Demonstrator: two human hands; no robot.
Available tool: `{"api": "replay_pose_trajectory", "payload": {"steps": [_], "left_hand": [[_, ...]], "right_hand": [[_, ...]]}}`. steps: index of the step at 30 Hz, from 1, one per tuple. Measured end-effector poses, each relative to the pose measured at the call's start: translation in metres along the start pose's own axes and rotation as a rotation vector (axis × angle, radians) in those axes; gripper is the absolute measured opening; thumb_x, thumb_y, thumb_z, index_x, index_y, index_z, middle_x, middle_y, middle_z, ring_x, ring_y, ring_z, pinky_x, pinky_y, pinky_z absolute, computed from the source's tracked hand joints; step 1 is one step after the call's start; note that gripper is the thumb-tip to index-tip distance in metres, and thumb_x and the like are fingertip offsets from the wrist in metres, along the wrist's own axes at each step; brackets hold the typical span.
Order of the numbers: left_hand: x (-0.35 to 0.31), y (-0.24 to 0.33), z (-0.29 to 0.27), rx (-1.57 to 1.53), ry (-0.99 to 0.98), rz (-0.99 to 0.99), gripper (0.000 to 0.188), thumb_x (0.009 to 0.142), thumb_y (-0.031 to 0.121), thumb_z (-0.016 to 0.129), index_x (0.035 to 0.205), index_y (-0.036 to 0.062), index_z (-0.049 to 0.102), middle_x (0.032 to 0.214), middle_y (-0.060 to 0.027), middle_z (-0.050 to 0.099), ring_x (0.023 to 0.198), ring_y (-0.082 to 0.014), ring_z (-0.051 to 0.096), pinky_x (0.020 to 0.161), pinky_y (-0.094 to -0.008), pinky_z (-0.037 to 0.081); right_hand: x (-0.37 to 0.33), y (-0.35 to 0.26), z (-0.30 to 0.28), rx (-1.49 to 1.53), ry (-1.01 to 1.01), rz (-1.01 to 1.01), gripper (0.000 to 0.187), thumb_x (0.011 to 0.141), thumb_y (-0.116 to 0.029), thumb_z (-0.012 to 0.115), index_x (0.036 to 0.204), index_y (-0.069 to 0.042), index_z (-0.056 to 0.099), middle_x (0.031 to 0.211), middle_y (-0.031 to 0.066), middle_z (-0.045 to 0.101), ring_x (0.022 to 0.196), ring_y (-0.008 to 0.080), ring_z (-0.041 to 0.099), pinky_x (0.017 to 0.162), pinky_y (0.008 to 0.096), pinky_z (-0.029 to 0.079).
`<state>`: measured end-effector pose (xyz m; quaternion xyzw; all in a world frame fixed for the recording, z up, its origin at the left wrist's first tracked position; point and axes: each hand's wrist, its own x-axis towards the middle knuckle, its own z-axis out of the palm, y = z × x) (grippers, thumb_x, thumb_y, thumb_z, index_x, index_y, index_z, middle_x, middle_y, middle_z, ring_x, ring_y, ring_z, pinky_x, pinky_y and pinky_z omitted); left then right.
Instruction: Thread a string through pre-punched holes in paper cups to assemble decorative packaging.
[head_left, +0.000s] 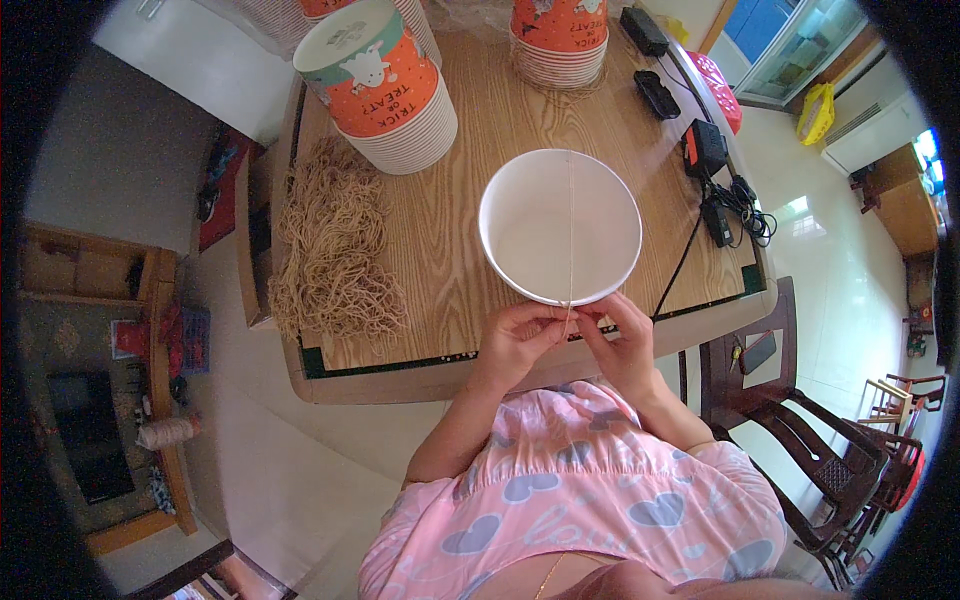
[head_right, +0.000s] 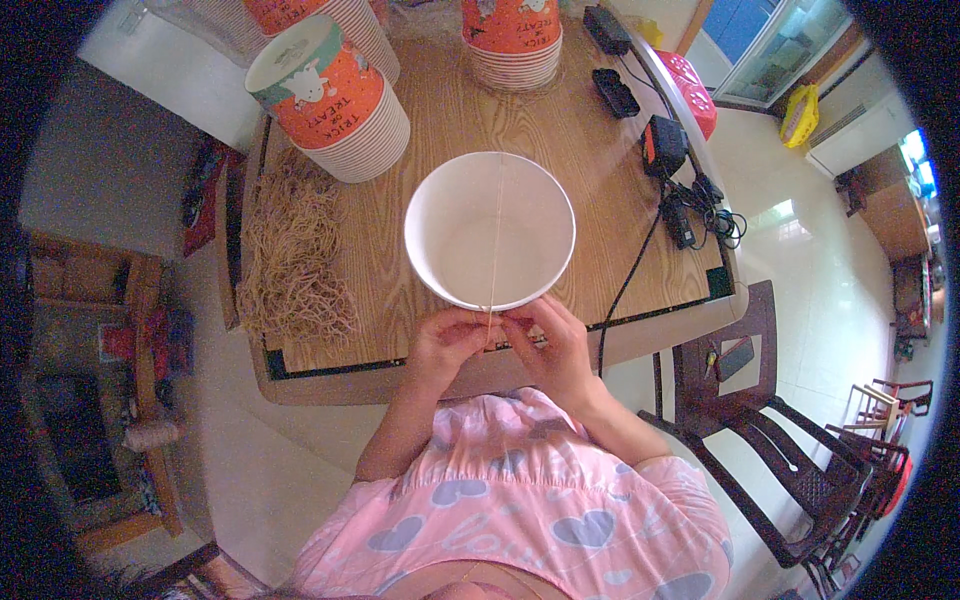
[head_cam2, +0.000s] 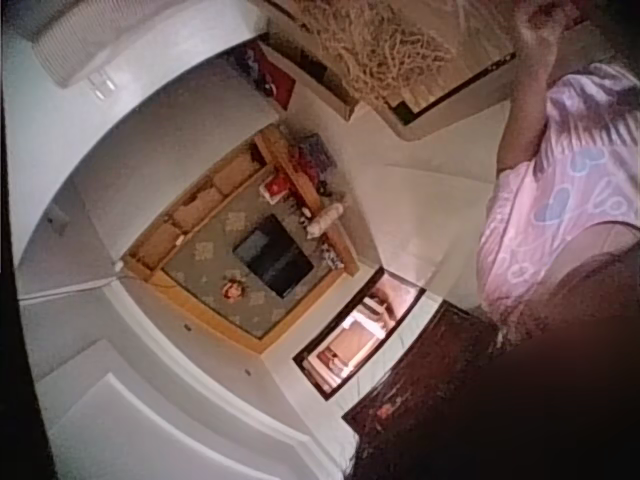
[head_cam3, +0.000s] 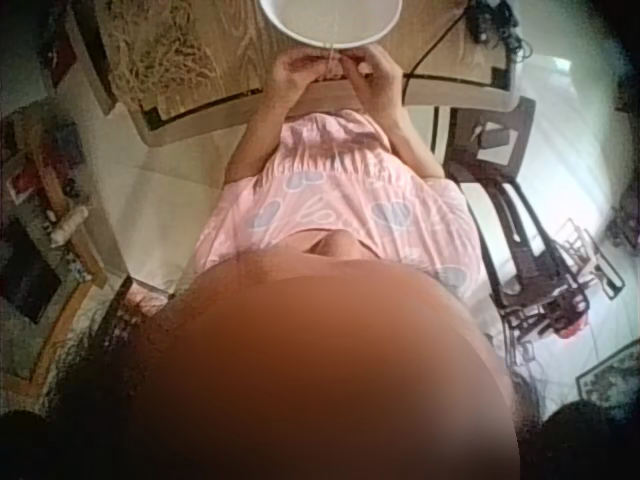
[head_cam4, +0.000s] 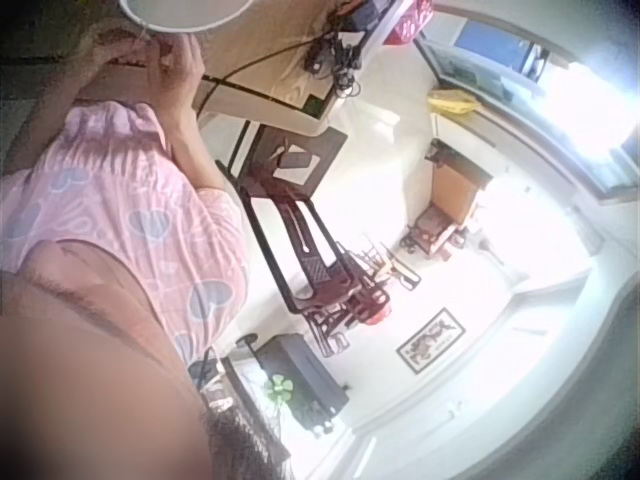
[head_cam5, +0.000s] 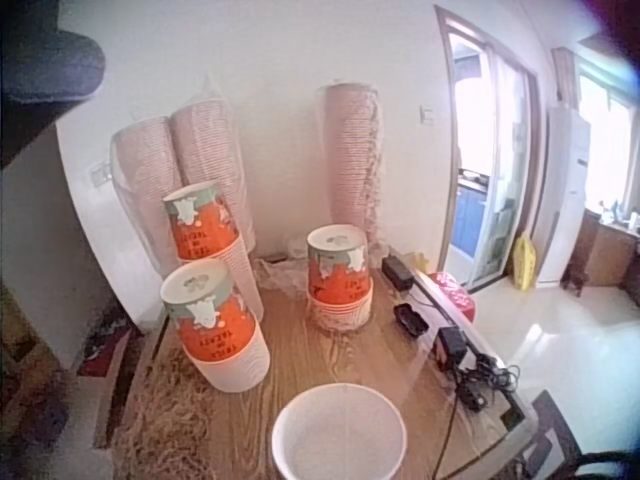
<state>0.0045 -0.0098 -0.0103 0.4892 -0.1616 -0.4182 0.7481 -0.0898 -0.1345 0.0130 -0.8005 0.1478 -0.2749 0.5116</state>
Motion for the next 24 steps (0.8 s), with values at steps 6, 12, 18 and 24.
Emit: {"api": "replay_pose_trajectory", "payload": {"steps": [6, 12, 18, 24], "left_hand": [[0.000, 0.000, -0.004, 0.491, 0.030, 0.247, 0.019, 0.078, -0.001, 0.065, 0.098, -0.0013, 0.064, 0.091, -0.0111, 0.067, 0.083, -0.0157, 0.064, 0.074, -0.0266, 0.052], [-0.002, 0.001, -0.009, 0.040, 0.038, -0.021, 0.013, 0.078, -0.001, 0.066, 0.090, 0.0010, 0.067, 0.089, -0.0065, 0.067, 0.078, -0.0114, 0.061, 0.072, -0.0234, 0.050], [-0.003, -0.003, -0.010, 0.010, 0.026, -0.140, 0.013, 0.079, 0.004, 0.066, 0.092, 0.0023, 0.067, 0.086, -0.0043, 0.066, 0.069, -0.0074, 0.057, 0.062, -0.0195, 0.046], [-0.005, 0.005, 0.001, 0.184, 0.099, 0.088, 0.014, 0.081, 0.004, 0.065, 0.094, 0.0021, 0.067, 0.083, -0.0019, 0.066, 0.069, -0.0051, 0.055, 0.060, -0.0175, 0.045]], "right_hand": [[-0.004, 0.015, 0.004, 0.141, -0.089, 0.150, 0.014, 0.080, 0.002, 0.062, 0.094, 0.001, 0.060, 0.084, 0.0082, 0.062, 0.074, 0.0138, 0.060, 0.064, 0.0255, 0.047], [-0.008, 0.019, 0.005, 0.455, -0.127, 0.370, 0.010, 0.080, -0.001, 0.063, 0.089, 0.001, 0.060, 0.079, 0.0054, 0.062, 0.074, 0.0091, 0.058, 0.063, 0.0239, 0.046], [-0.006, 0.004, 0.002, 0.026, 0.006, 0.063, 0.008, 0.078, 0.003, 0.063, 0.084, 0.001, 0.059, 0.080, 0.0064, 0.059, 0.071, 0.0118, 0.057, 0.065, 0.0218, 0.045], [-0.008, 0.008, 0.002, 0.050, -0.227, 0.020, 0.010, 0.076, 0.000, 0.065, 0.085, 0.000, 0.059, 0.079, 0.0098, 0.058, 0.069, 0.0193, 0.060, 0.058, 0.0290, 0.049]]}}
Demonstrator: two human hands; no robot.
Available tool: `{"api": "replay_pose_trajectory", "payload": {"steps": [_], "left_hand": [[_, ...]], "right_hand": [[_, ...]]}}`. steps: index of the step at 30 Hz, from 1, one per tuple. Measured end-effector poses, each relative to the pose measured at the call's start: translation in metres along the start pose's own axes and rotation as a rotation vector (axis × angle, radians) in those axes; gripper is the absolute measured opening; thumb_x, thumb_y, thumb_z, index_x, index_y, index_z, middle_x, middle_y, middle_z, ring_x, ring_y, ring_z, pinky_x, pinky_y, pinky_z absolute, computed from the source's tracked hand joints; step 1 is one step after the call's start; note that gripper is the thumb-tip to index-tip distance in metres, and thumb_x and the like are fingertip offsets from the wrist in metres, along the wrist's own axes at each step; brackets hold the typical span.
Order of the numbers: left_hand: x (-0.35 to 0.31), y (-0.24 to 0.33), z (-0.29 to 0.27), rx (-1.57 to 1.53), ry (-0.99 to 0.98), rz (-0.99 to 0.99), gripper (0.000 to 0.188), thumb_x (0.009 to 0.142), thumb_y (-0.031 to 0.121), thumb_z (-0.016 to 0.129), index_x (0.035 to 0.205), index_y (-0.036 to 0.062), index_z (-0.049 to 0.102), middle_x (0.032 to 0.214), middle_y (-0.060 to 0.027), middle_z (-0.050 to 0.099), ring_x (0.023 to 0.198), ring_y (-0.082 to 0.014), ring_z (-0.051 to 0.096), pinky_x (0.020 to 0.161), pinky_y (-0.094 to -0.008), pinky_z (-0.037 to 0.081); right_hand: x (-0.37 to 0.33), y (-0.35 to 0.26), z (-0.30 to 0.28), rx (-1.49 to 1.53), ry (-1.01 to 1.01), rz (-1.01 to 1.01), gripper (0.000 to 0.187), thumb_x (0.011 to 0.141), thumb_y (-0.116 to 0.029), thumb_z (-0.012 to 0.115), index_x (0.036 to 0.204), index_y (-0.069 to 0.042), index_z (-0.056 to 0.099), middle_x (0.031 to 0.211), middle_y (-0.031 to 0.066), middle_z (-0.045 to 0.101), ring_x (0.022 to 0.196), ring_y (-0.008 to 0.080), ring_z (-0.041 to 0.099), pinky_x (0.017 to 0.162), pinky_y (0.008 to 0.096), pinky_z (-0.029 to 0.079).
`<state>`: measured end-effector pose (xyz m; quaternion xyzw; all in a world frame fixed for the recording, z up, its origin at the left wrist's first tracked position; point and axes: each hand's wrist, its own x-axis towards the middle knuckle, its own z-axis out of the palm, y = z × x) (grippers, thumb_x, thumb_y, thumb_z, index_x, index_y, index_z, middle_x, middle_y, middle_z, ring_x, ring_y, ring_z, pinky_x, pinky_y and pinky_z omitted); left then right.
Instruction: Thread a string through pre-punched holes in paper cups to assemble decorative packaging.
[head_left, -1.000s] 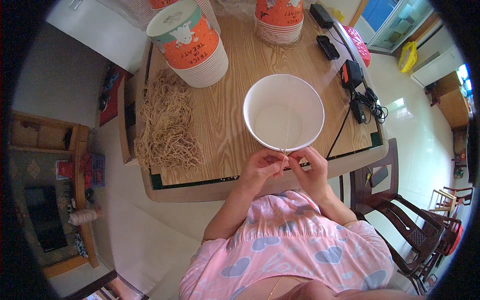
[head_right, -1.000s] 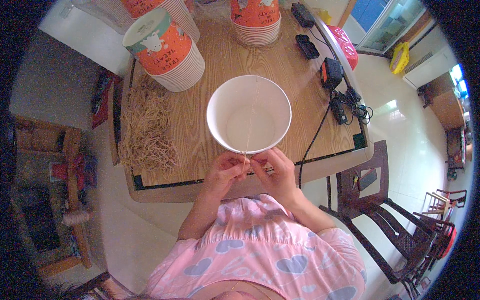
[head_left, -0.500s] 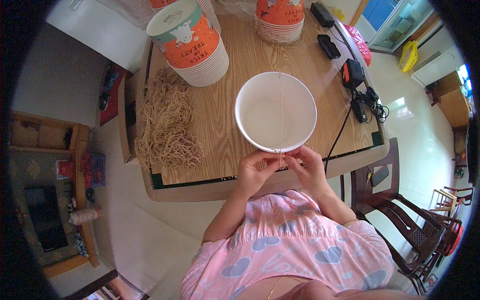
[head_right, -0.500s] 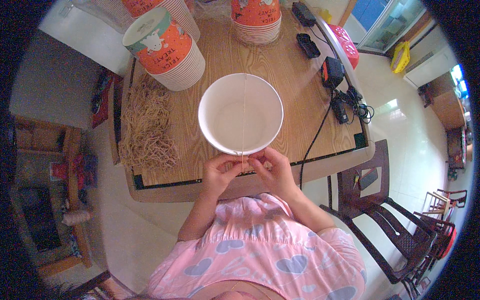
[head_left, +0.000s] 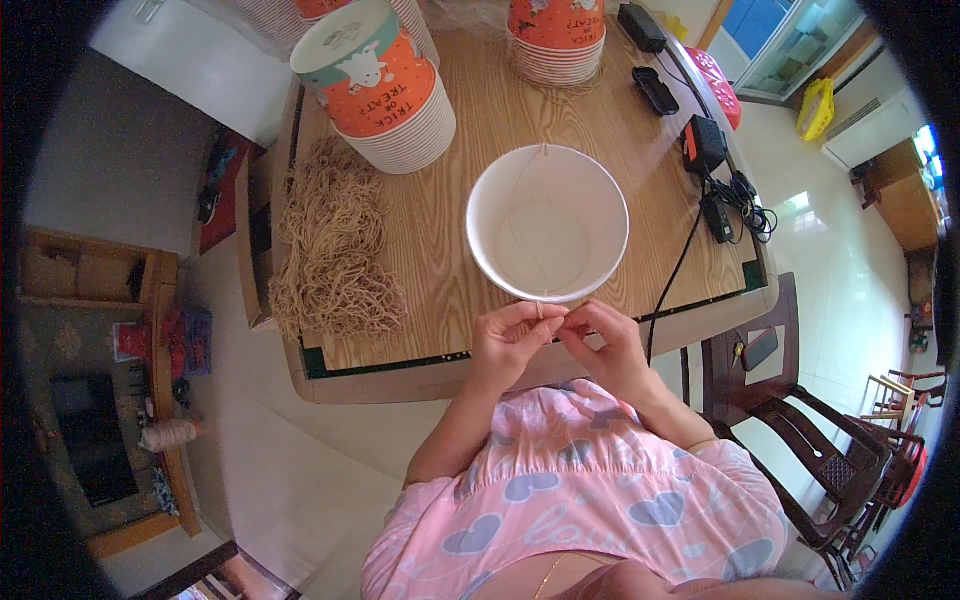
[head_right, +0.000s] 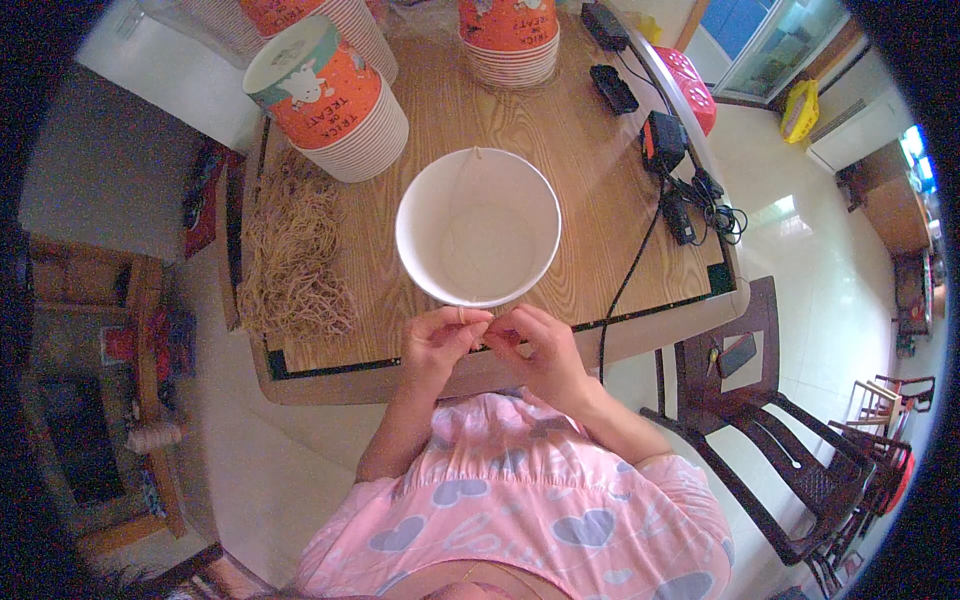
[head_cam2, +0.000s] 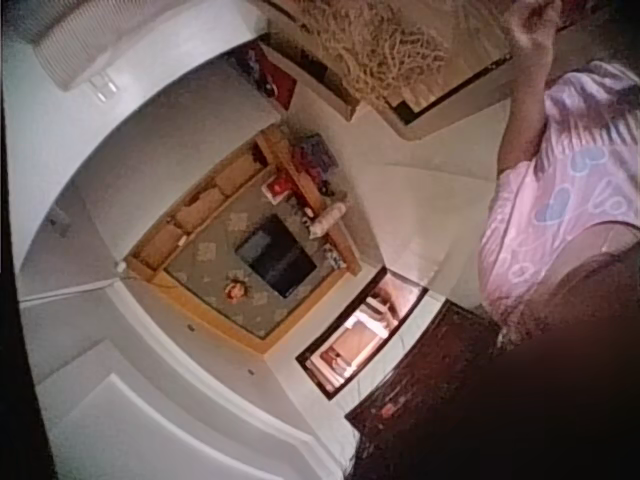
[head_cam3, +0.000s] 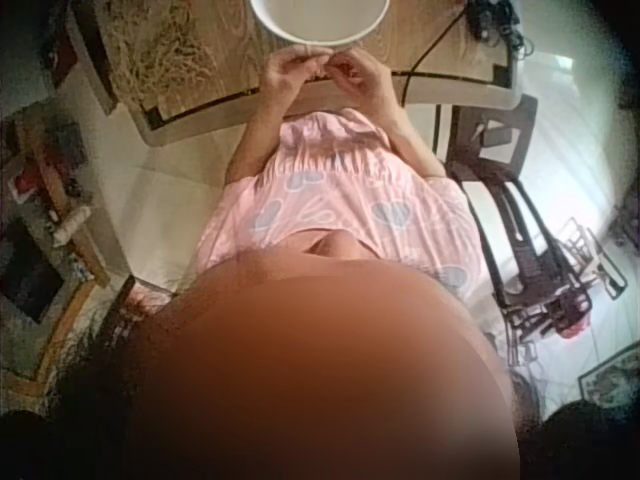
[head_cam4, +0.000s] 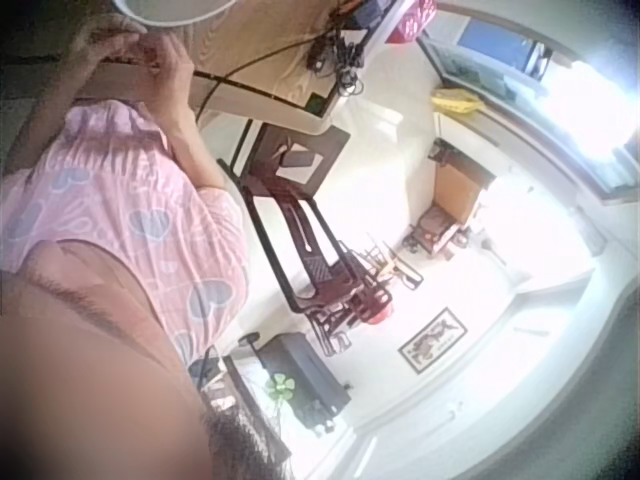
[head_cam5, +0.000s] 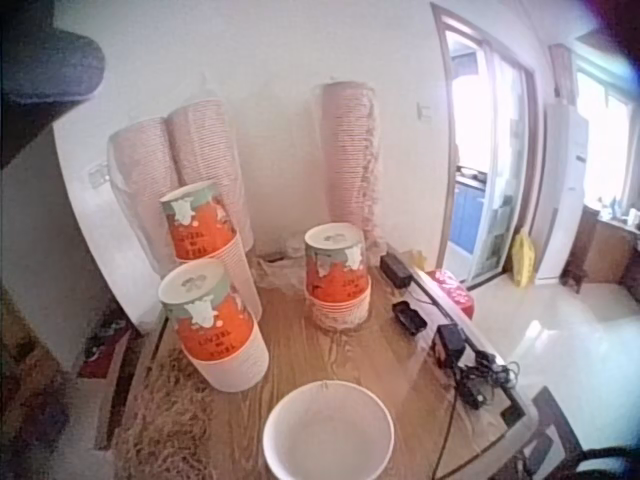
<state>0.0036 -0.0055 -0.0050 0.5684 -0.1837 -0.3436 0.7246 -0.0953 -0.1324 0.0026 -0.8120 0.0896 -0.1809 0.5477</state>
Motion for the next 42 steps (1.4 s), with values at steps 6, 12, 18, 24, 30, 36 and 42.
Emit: {"api": "replay_pose_trajectory", "payload": {"steps": [6, 12, 18, 24, 30, 36, 42], "left_hand": [[-0.006, 0.015, -0.007, 0.483, -0.005, 0.131, 0.012, 0.080, 0.003, 0.065, 0.092, 0.0016, 0.067, 0.076, -0.0023, 0.064, 0.065, -0.0057, 0.056, 0.056, -0.0208, 0.044], [0.005, 0.060, -0.020, 0.657, 0.151, 0.374, 0.008, 0.080, 0.005, 0.065, 0.087, 0.0032, 0.066, 0.071, -0.0054, 0.061, 0.061, -0.0115, 0.056, 0.056, -0.0229, 0.044], [0.070, 0.100, -0.011, 1.242, -0.473, 0.619, 0.022, 0.070, 0.000, 0.062, 0.089, 0.0111, 0.068, 0.085, -0.0075, 0.060, 0.084, -0.0246, 0.057, 0.075, -0.0340, 0.048], [0.107, 0.075, 0.004, 1.562, -1.022, 0.228, 0.018, 0.068, 0.009, 0.063, 0.084, 0.0118, 0.070, 0.090, -0.0092, 0.062, 0.090, -0.0275, 0.058, 0.079, -0.0377, 0.047], [0.092, 0.100, -0.010, 1.050, -0.879, 0.282, 0.014, 0.073, 0.008, 0.057, 0.084, 0.0015, 0.063, 0.074, -0.0152, 0.063, 0.073, -0.0268, 0.062, 0.067, -0.0371, 0.048], [0.054, 0.131, 0.003, 0.769, -0.691, -0.045, 0.012, 0.080, 0.010, 0.057, 0.081, -0.0018, 0.058, 0.070, -0.0129, 0.062, 0.065, -0.0185, 0.062, 0.062, -0.0310, 0.048], [0.047, 0.126, 0.030, 0.809, -0.616, 0.183, 0.008, 0.082, 0.007, 0.058, 0.087, 0.0005, 0.061, 0.074, -0.0067, 0.065, 0.068, -0.0108, 0.062, 0.064, -0.0257, 0.050]], "right_hand": [[-0.001, 0.001, 0.002, 0.011, -0.007, 0.054, 0.010, 0.076, -0.001, 0.064, 0.085, 0.001, 0.059, 0.078, 0.0100, 0.058, 0.071, 0.0212, 0.061, 0.059, 0.0294, 0.050], [0.002, -0.002, -0.005, -0.014, 0.056, 0.052, 0.008, 0.077, -0.001, 0.065, 0.082, 0.000, 0.059, 0.077, 0.0101, 0.059, 0.071, 0.0208, 0.061, 0.059, 0.0290, 0.049], [-0.002, -0.005, -0.012, -0.057, 0.034, 0.052, 0.006, 0.078, -0.001, 0.064, 0.082, 0.001, 0.059, 0.077, 0.0107, 0.059, 0.071, 0.0216, 0.061, 0.061, 0.0291, 0.049], [-0.006, -0.012, -0.011, -0.031, 0.092, 0.053, 0.007, 0.075, 0.003, 0.063, 0.081, 0.001, 0.060, 0.075, 0.0086, 0.060, 0.068, 0.0164, 0.058, 0.062, 0.0261, 0.046], [-0.006, 0.000, -0.017, -0.059, 0.162, 0.007, 0.008, 0.076, 0.002, 0.063, 0.084, 0.000, 0.060, 0.075, 0.0094, 0.061, 0.069, 0.0166, 0.059, 0.062, 0.0271, 0.047], [0.038, 0.013, -0.027, -0.015, 0.274, -0.022, 0.008, 0.083, -0.004, 0.060, 0.090, 0.001, 0.058, 0.078, 0.0080, 0.062, 0.073, 0.0124, 0.060, 0.067, 0.0252, 0.047], [0.114, 0.011, -0.042, 0.194, 0.020, 0.005, 0.007, 0.086, -0.005, 0.056, 0.089, 0.001, 0.057, 0.083, 0.0058, 0.064, 0.078, 0.0117, 0.061, 0.070, 0.0255, 0.049]]}}
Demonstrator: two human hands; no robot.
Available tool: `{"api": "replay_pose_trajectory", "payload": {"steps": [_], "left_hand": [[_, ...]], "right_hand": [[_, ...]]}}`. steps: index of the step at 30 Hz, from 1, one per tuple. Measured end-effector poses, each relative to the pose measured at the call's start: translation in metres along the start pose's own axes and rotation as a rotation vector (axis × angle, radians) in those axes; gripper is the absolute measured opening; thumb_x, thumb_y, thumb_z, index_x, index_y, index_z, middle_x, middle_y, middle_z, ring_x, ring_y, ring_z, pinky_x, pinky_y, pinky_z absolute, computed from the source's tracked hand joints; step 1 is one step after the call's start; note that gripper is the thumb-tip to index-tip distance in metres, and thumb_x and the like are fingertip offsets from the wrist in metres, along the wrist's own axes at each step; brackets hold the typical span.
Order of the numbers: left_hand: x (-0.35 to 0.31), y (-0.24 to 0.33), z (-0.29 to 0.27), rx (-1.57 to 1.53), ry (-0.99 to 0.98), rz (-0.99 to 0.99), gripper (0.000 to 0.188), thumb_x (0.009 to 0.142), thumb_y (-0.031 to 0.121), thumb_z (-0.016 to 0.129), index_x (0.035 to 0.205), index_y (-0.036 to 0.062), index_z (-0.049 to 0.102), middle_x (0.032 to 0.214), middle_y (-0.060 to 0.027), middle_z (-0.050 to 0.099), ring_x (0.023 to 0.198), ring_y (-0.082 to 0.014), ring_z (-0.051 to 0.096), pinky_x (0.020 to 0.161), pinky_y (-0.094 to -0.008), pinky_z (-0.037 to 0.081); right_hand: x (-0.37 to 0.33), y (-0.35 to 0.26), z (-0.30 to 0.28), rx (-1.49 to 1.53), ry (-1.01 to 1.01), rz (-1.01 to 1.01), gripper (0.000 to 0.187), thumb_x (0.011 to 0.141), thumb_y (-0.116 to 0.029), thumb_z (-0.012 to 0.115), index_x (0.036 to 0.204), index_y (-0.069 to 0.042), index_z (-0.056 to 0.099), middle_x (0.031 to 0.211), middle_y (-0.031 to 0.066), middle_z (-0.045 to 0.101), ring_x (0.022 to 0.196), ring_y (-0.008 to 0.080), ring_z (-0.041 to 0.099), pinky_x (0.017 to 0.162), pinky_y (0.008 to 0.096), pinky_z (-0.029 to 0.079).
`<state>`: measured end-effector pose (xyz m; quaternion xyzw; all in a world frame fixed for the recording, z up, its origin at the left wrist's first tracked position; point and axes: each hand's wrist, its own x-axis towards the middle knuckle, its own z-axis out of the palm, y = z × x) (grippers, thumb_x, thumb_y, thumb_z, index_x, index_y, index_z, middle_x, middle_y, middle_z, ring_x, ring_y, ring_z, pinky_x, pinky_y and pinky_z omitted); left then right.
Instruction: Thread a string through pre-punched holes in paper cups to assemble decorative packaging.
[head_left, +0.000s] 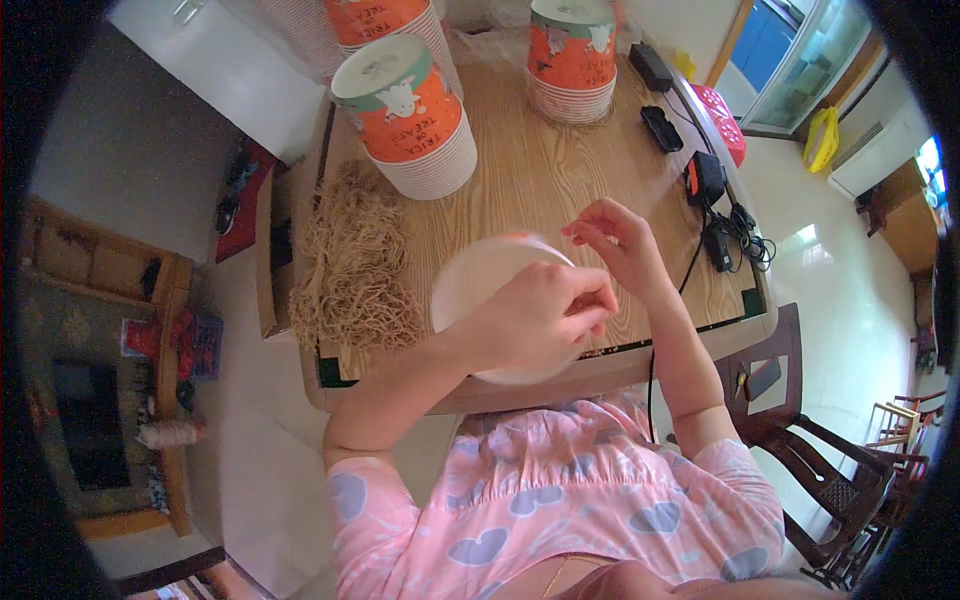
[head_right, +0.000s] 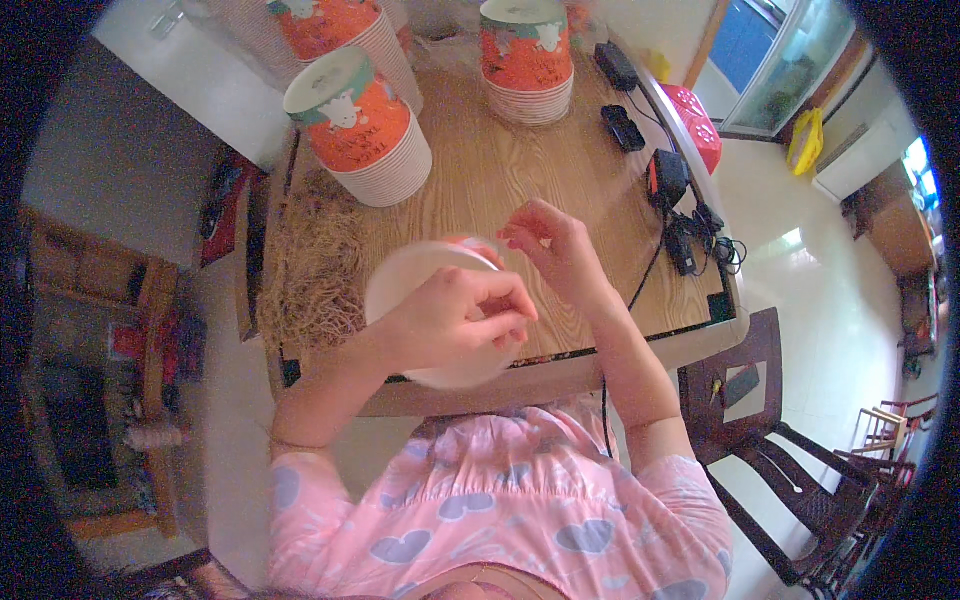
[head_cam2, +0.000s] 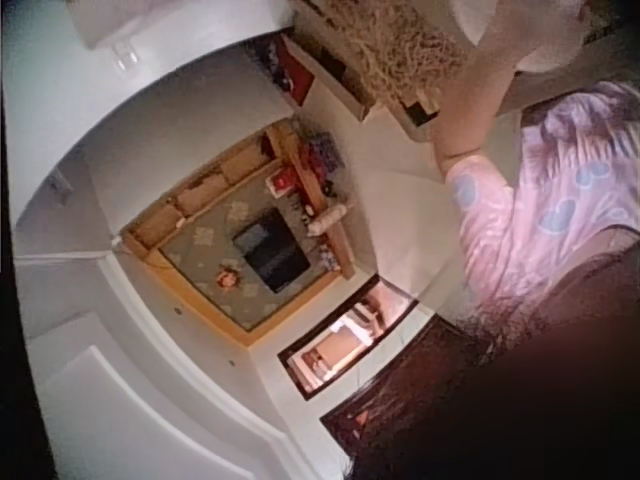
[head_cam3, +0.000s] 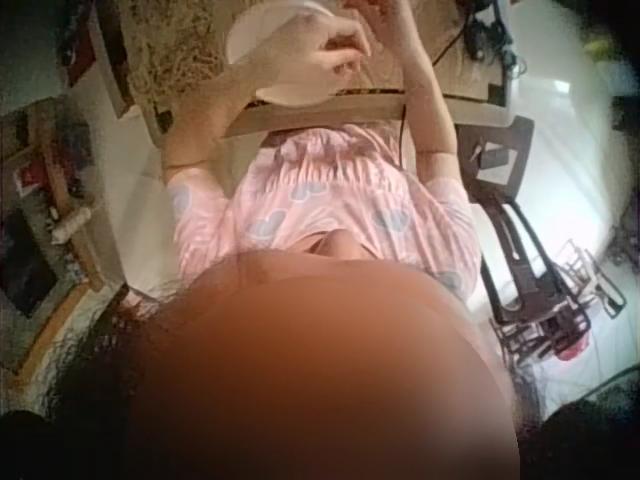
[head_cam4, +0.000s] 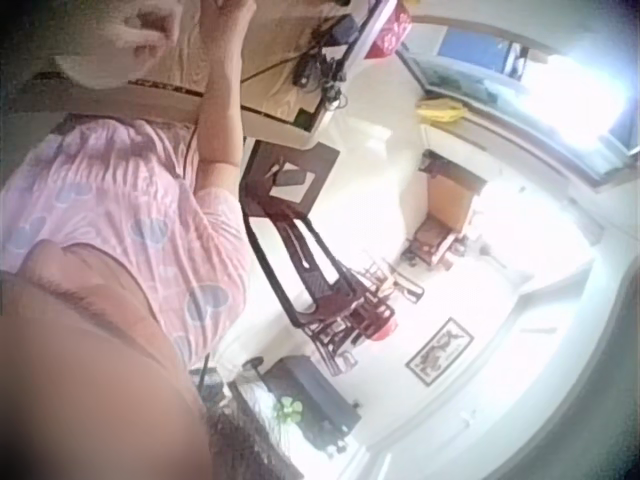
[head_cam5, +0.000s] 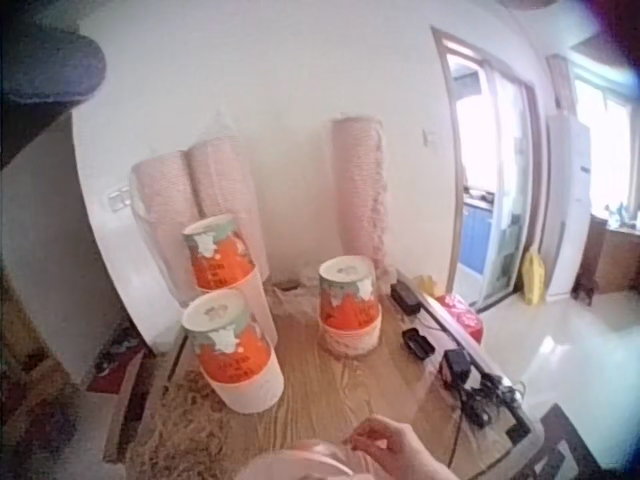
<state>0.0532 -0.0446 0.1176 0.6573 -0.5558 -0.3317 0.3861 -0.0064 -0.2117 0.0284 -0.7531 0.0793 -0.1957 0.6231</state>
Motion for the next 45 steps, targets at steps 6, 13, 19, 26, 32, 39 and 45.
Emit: {"api": "replay_pose_trajectory", "payload": {"steps": [6, 13, 19, 26, 32, 39, 45], "left_hand": [[0.016, -0.046, -0.028, -0.106, 0.220, -0.130, 0.009, 0.084, 0.007, 0.058, 0.090, 0.0025, 0.061, 0.073, -0.0002, 0.061, 0.060, -0.0047, 0.052, 0.053, -0.0221, 0.043], [0.024, -0.090, -0.038, 0.149, 0.382, -0.238, 0.014, 0.081, 0.014, 0.060, 0.087, 0.0014, 0.062, 0.077, -0.0128, 0.065, 0.071, -0.0244, 0.064, 0.066, -0.0352, 0.049], [0.012, -0.066, -0.033, 0.390, 0.288, -0.307, 0.019, 0.084, 0.017, 0.052, 0.090, 0.0011, 0.061, 0.079, -0.0187, 0.064, 0.076, -0.0348, 0.062, 0.068, -0.0417, 0.049], [0.019, -0.049, -0.047, 0.524, 0.284, -0.393, 0.019, 0.085, 0.016, 0.049, 0.091, -0.0004, 0.058, 0.076, -0.0196, 0.063, 0.062, -0.0268, 0.064, 0.056, -0.0399, 0.050], [0.022, -0.047, -0.050, 0.156, 0.163, -0.396, 0.017, 0.086, 0.015, 0.050, 0.089, -0.0016, 0.055, 0.071, -0.0146, 0.063, 0.042, -0.0186, 0.055, 0.041, -0.0317, 0.047], [0.022, -0.098, -0.024, -0.403, 0.264, -0.406, 0.017, 0.088, 0.018, 0.053, 0.087, 0.0016, 0.056, 0.070, -0.0126, 0.063, 0.037, -0.0110, 0.048, 0.034, -0.0257, 0.040], [0.008, -0.074, -0.026, 0.432, 0.525, -0.196, 0.015, 0.083, 0.017, 0.056, 0.083, 0.0024, 0.057, 0.070, -0.0161, 0.063, 0.055, -0.0266, 0.061, 0.053, -0.0375, 0.049]], "right_hand": [[0.003, 0.003, -0.002, -0.135, -0.095, -0.050, 0.008, 0.086, -0.006, 0.057, 0.084, 0.001, 0.058, 0.076, 0.0035, 0.062, 0.074, 0.0082, 0.057, 0.068, 0.0258, 0.048], [0.014, -0.002, 0.007, -0.088, -0.092, -0.042, 0.009, 0.087, -0.008, 0.055, 0.085, 0.001, 0.056, 0.077, 0.0056, 0.064, 0.070, 0.0105, 0.059, 0.064, 0.0264, 0.048], [0.046, 0.002, -0.002, -0.211, -0.016, -0.097, 0.013, 0.089, -0.012, 0.053, 0.085, 0.000, 0.053, 0.073, 0.0068, 0.064, 0.068, 0.0111, 0.061, 0.062, 0.0266, 0.049], [0.063, -0.005, -0.001, -0.403, -0.011, -0.222, 0.009, 0.087, -0.010, 0.053, 0.088, -0.001, 0.054, 0.073, 0.0112, 0.065, 0.069, 0.0201, 0.066, 0.062, 0.0310, 0.050], [0.071, -0.013, -0.002, -0.508, 0.038, -0.207, 0.011, 0.086, -0.013, 0.055, 0.088, -0.003, 0.054, 0.075, 0.0132, 0.065, 0.074, 0.0273, 0.065, 0.064, 0.0367, 0.050], [0.055, -0.029, -0.012, -0.606, -0.179, -0.213, 0.014, 0.085, -0.019, 0.056, 0.087, -0.005, 0.054, 0.074, 0.0131, 0.063, 0.074, 0.0323, 0.063, 0.062, 0.0390, 0.048], [0.056, -0.029, -0.019, -0.708, -0.157, -0.247, 0.013, 0.085, -0.019, 0.056, 0.088, -0.006, 0.055, 0.075, 0.0127, 0.063, 0.073, 0.0331, 0.063, 0.062, 0.0393, 0.048]]}}
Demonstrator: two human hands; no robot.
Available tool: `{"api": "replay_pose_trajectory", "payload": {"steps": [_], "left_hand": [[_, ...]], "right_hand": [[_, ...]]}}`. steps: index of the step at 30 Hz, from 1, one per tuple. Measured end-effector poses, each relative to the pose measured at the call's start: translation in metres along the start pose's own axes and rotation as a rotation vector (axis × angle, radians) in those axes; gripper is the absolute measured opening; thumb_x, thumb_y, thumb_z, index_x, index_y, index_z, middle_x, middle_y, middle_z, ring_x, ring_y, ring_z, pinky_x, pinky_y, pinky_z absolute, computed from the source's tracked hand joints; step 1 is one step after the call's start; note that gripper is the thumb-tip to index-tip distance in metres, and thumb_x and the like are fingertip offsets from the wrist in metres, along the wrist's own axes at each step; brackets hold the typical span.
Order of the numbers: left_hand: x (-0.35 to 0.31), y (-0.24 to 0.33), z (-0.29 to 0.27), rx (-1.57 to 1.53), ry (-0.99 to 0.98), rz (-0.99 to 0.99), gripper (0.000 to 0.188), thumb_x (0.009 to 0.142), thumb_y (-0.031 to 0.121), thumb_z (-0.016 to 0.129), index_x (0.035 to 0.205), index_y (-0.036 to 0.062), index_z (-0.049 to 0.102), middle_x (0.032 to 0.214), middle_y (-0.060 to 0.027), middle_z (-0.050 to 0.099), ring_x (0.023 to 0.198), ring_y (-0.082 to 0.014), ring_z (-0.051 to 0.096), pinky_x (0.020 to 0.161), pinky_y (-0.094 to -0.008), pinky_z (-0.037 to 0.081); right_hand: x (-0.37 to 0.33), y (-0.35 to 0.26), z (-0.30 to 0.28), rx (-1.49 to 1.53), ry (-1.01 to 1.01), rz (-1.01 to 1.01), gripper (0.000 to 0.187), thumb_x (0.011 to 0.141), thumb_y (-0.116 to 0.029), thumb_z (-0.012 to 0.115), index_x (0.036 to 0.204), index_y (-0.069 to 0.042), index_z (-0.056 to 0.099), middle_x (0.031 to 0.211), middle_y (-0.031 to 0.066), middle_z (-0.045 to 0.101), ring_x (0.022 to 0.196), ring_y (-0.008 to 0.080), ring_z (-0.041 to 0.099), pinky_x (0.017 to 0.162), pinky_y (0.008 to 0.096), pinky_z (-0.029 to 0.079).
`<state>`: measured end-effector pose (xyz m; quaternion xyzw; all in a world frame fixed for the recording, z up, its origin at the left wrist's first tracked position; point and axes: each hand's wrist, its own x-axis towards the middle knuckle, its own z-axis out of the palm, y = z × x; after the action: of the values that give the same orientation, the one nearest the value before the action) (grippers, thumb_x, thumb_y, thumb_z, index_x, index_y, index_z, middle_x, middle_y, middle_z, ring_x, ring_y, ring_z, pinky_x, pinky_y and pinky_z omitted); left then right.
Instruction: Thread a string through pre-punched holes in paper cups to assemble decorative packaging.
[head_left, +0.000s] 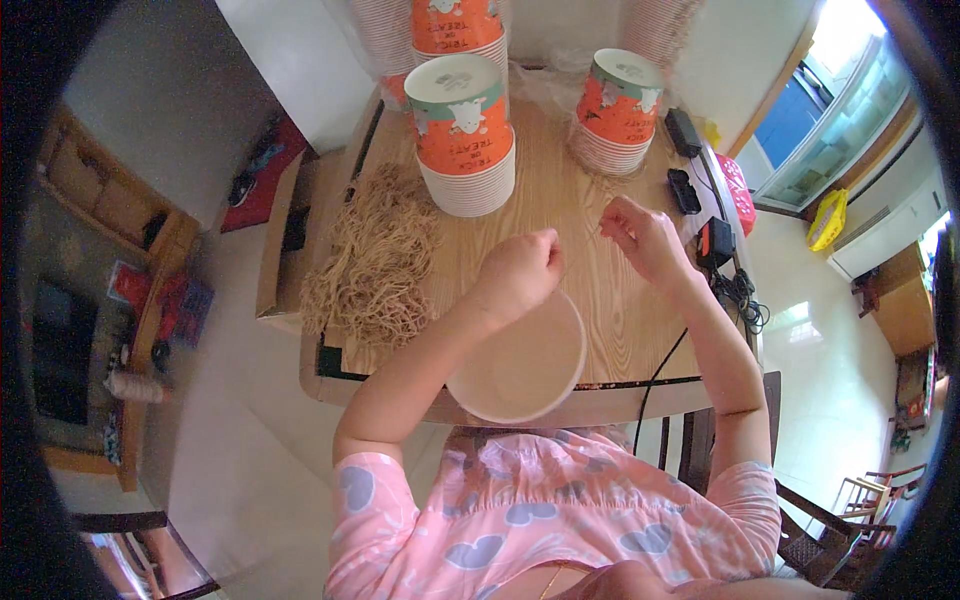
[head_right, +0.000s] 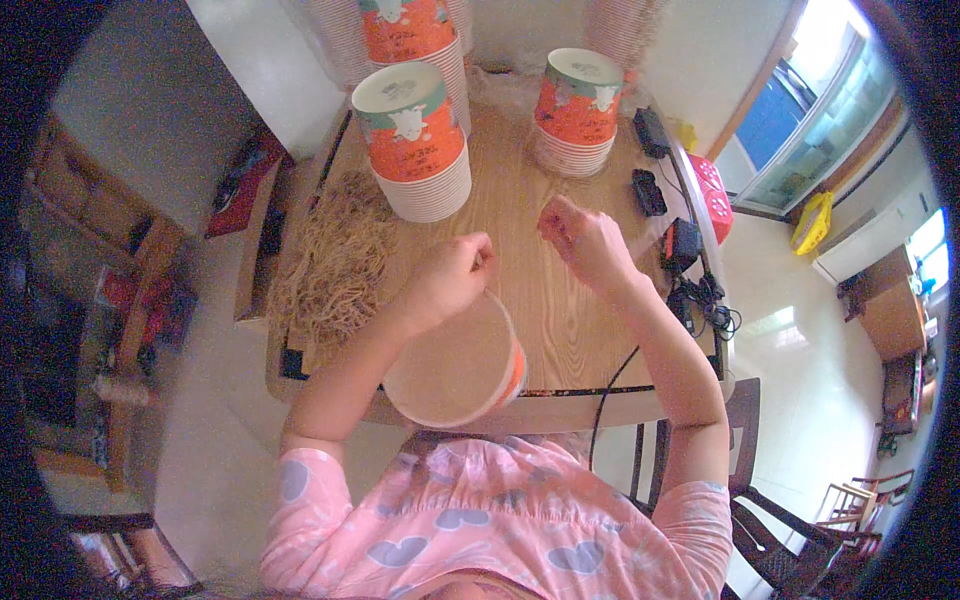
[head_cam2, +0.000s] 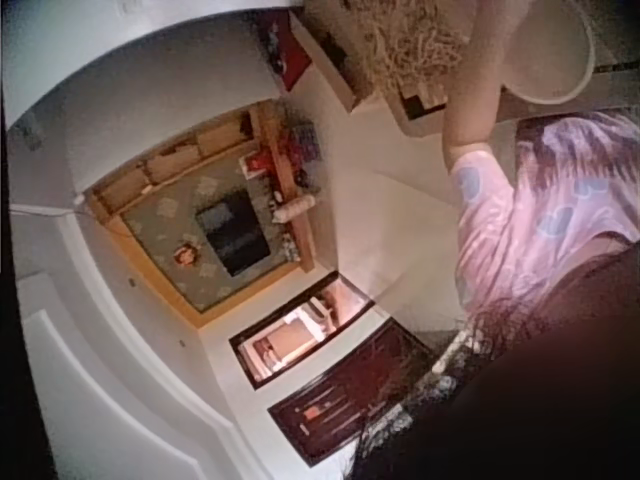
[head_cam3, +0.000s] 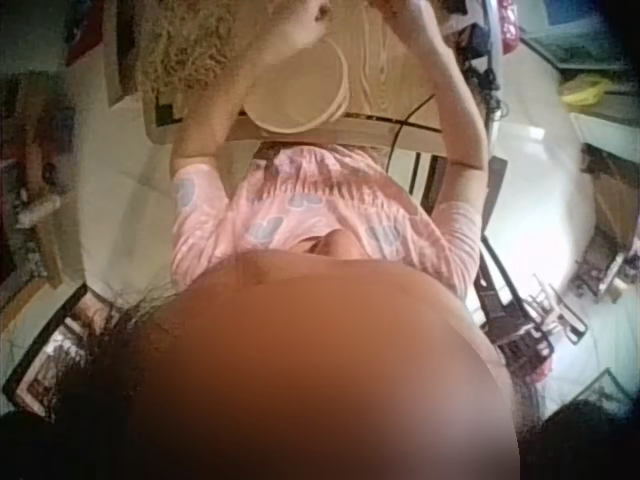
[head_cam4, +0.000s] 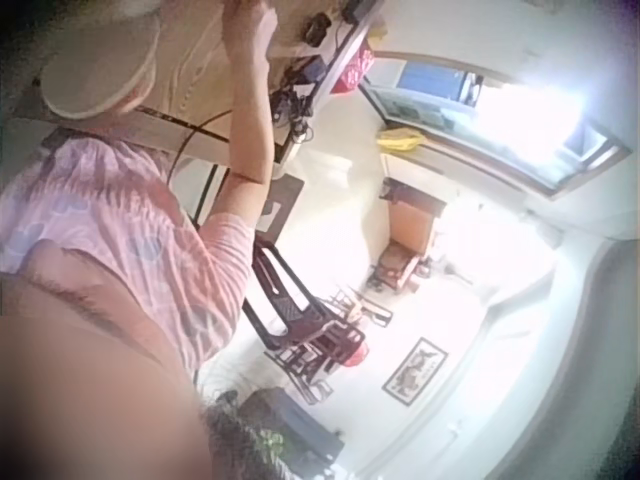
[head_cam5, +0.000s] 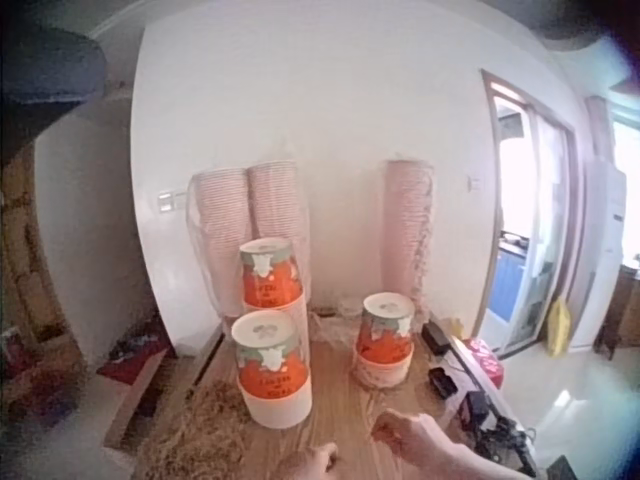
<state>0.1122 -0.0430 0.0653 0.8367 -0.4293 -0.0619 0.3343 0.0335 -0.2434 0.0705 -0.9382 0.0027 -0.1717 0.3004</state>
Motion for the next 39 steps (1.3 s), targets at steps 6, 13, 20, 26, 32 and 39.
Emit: {"api": "replay_pose_trajectory", "payload": {"steps": [6, 13, 20, 26, 32, 39], "left_hand": [[-0.005, 0.020, -0.012, 0.079, -0.048, -0.058, 0.015, 0.081, 0.015, 0.056, 0.085, 0.0011, 0.059, 0.071, -0.0176, 0.063, 0.067, -0.0305, 0.063, 0.061, -0.0406, 0.048], [-0.005, 0.014, -0.013, -0.034, -0.051, -0.058, 0.014, 0.080, 0.013, 0.058, 0.087, 0.0010, 0.059, 0.072, -0.0189, 0.063, 0.070, -0.0308, 0.064, 0.063, -0.0408, 0.049], [-0.009, 0.023, -0.024, 0.157, -0.070, -0.033, 0.015, 0.079, 0.013, 0.058, 0.090, 0.0021, 0.060, 0.076, -0.0199, 0.064, 0.074, -0.0316, 0.065, 0.067, -0.0426, 0.050], [-0.001, 0.004, -0.027, 0.100, -0.237, -0.150, 0.016, 0.085, 0.014, 0.050, 0.093, 0.0021, 0.059, 0.073, -0.0167, 0.064, 0.069, -0.0252, 0.066, 0.061, -0.0401, 0.051], [-0.002, -0.006, -0.017, -0.671, -0.446, -0.442, 0.017, 0.091, 0.011, 0.042, 0.102, 0.0045, 0.053, 0.078, -0.0109, 0.064, 0.062, -0.0167, 0.064, 0.048, -0.0282, 0.050], [-0.036, -0.030, 0.028, -1.090, -0.345, -0.359, 0.007, 0.089, 0.006, 0.047, 0.096, 0.0069, 0.048, 0.088, -0.0068, 0.062, 0.065, -0.0105, 0.058, 0.058, -0.0254, 0.050]], "right_hand": [[0.004, 0.006, 0.000, 0.052, 0.090, 0.010, 0.013, 0.085, -0.019, 0.057, 0.088, -0.006, 0.054, 0.076, 0.0133, 0.063, 0.073, 0.0335, 0.063, 0.062, 0.0403, 0.048], [0.007, 0.005, -0.007, -0.161, 0.102, -0.013, 0.015, 0.086, -0.022, 0.053, 0.089, -0.008, 0.050, 0.073, 0.0149, 0.061, 0.071, 0.0366, 0.060, 0.060, 0.0460, 0.046], [0.009, 0.002, -0.007, -0.181, 0.088, 0.026, 0.015, 0.086, -0.022, 0.054, 0.089, -0.008, 0.050, 0.071, 0.0156, 0.060, 0.070, 0.0371, 0.060, 0.060, 0.0462, 0.046], [-0.017, -0.045, 0.008, -0.047, 0.004, -0.187, 0.011, 0.083, -0.014, 0.060, 0.084, -0.004, 0.054, 0.072, 0.0119, 0.059, 0.067, 0.0279, 0.060, 0.060, 0.0368, 0.047], [-0.030, -0.054, 0.018, -0.111, -0.107, -0.212, 0.014, 0.085, -0.019, 0.054, 0.083, -0.005, 0.050, 0.070, 0.0131, 0.056, 0.073, 0.0320, 0.057, 0.063, 0.0436, 0.045], [-0.043, -0.047, 0.028, 0.030, -0.139, -0.062, 0.008, 0.083, -0.011, 0.056, 0.086, -0.004, 0.054, 0.071, 0.0131, 0.059, 0.067, 0.0325, 0.059, 0.061, 0.0394, 0.047]]}}
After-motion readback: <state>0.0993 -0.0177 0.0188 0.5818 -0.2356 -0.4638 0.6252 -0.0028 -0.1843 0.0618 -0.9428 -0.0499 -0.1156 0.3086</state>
